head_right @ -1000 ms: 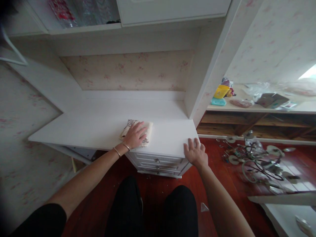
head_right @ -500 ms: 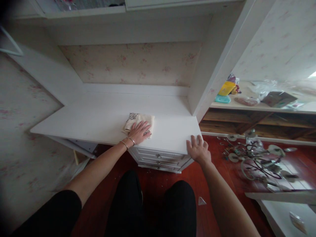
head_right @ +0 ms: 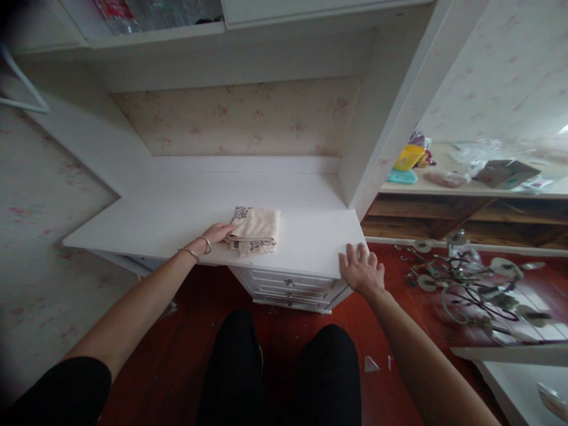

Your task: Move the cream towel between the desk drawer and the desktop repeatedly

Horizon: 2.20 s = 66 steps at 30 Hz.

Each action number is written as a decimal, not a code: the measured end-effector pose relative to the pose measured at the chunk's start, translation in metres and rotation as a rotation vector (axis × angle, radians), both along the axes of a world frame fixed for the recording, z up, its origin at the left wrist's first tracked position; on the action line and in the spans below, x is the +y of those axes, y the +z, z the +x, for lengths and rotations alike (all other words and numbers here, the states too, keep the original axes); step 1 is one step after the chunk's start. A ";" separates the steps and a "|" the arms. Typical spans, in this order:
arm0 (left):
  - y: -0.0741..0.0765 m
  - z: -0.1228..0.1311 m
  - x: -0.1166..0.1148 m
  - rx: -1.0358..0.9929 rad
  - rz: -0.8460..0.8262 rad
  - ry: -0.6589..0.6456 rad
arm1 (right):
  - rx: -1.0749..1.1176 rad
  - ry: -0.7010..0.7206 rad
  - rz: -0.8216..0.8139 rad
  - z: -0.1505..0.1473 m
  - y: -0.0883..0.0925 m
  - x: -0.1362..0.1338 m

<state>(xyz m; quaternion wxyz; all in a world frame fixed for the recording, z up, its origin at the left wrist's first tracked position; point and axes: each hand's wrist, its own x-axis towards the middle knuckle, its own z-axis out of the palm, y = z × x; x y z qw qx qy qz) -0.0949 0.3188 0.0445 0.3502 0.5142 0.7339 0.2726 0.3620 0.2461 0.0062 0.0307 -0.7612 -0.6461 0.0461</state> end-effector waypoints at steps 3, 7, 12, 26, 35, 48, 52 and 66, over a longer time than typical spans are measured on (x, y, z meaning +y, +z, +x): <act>-0.004 0.005 -0.006 -0.095 -0.007 0.041 | 0.009 0.132 0.080 -0.017 0.009 0.002; -0.003 0.011 -0.004 -0.194 0.008 0.123 | 0.495 0.233 0.028 -0.081 0.029 0.019; -0.003 0.018 -0.008 -0.369 0.049 0.188 | 0.918 0.049 -0.259 -0.179 0.040 0.052; -0.005 -0.008 -0.027 -0.378 0.121 0.198 | 0.855 0.056 -0.217 -0.216 0.065 0.057; -0.018 -0.014 -0.042 0.068 0.111 0.075 | 0.592 0.176 -0.210 -0.215 0.043 0.039; -0.040 -0.049 -0.061 0.647 0.250 0.108 | 0.335 0.213 0.050 -0.105 0.038 0.017; -0.044 -0.071 -0.059 0.750 0.131 0.201 | 0.183 -0.157 0.053 -0.020 0.026 0.012; -0.042 -0.030 -0.051 0.823 0.144 0.389 | 0.375 -0.383 0.000 0.006 -0.004 0.004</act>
